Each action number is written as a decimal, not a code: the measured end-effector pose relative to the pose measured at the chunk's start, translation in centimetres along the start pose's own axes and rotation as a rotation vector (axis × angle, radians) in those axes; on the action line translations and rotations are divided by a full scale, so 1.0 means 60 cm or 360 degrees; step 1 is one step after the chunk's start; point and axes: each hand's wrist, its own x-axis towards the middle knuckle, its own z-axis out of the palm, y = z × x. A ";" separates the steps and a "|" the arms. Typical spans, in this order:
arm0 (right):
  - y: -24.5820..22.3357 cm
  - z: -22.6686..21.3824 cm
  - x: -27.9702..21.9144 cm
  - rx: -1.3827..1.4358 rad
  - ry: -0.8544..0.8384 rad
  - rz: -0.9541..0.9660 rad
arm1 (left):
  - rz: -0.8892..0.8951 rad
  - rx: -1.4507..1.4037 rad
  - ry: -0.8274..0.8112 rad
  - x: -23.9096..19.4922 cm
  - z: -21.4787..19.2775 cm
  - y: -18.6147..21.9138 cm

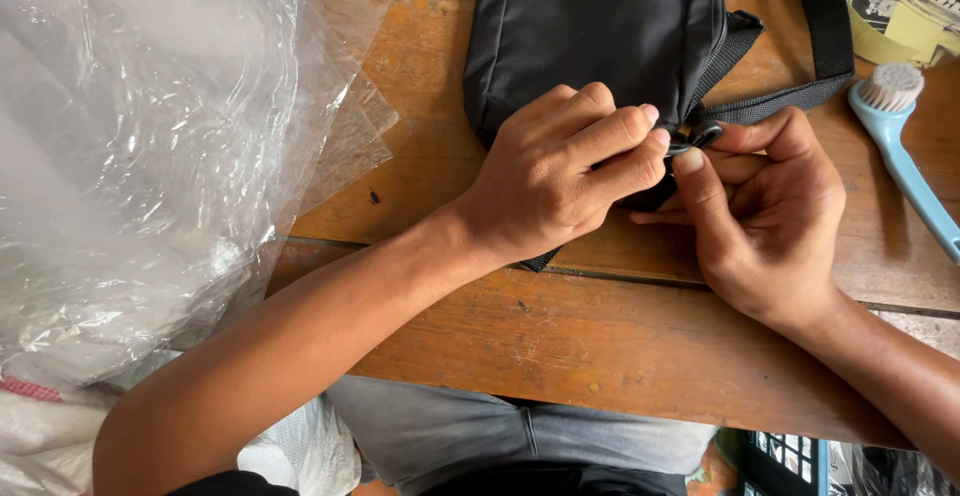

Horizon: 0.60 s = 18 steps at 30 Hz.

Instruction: The person attaches a strap to a black bag using a metal clasp, then places a sticker inside the bag. They use a brush to clean the bag's surface and attach a small chain to the zipper pull.

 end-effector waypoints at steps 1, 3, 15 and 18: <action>-0.002 0.001 0.000 -0.0015 -0.0015 -0.0005 | 0.0019 0.0003 -0.0003 -0.002 0.001 -0.001; 0.000 0.001 0.000 -0.0015 -0.0017 0.0003 | 0.0029 0.0013 -0.0001 -0.002 0.001 -0.001; -0.001 -0.002 0.002 -0.0149 -0.0130 -0.0061 | 0.0069 0.0129 -0.0022 0.007 -0.012 0.003; 0.002 -0.002 0.001 -0.0214 -0.0100 -0.0050 | 0.0076 0.0134 -0.0035 0.007 -0.013 0.004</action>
